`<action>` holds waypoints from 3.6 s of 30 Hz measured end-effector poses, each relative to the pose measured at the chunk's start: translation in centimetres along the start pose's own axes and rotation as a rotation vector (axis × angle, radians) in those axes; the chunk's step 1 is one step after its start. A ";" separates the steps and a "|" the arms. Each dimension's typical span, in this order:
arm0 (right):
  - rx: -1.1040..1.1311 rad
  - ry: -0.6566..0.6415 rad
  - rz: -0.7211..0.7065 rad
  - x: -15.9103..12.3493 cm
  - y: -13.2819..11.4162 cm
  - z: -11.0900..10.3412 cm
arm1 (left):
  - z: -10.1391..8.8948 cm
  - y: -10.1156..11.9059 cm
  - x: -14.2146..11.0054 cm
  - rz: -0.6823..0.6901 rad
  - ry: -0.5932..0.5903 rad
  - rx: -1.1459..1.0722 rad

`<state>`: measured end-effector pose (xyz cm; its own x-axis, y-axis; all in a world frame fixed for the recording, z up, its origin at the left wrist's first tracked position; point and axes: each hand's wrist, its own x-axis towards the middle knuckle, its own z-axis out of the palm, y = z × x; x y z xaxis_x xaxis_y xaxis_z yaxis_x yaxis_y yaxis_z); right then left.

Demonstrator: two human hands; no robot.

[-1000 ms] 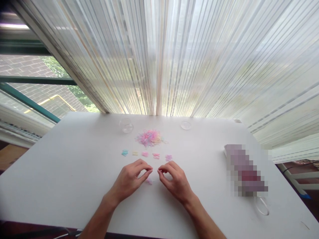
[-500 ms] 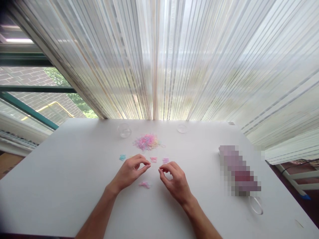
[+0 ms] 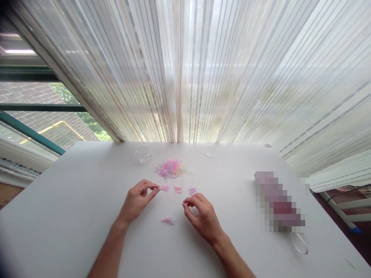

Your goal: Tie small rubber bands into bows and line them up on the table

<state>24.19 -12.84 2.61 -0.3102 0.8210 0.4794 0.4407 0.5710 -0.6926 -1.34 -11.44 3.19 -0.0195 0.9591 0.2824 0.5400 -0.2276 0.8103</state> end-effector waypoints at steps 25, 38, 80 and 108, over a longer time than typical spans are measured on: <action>0.009 -0.048 -0.002 0.1 -0.2 0.0 | 0.3 0.4 -0.1 -0.003 -0.009 -0.018; 0.056 0.038 -0.054 0.1 -0.2 0.1 | 1.5 1.7 -0.5 -0.024 -0.193 -0.331; 0.027 -0.102 -0.026 -0.4 0.2 0.5 | 0.8 -0.6 -0.3 -0.095 -0.093 0.326; 0.012 -0.150 0.004 -0.5 0.5 0.5 | 0.5 -1.0 -0.2 -0.038 0.003 0.448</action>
<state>24.12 -13.02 1.72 -0.4310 0.8130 0.3915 0.4326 0.5669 -0.7010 -1.42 -11.36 2.05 -0.0483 0.9648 0.2587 0.8497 -0.0965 0.5183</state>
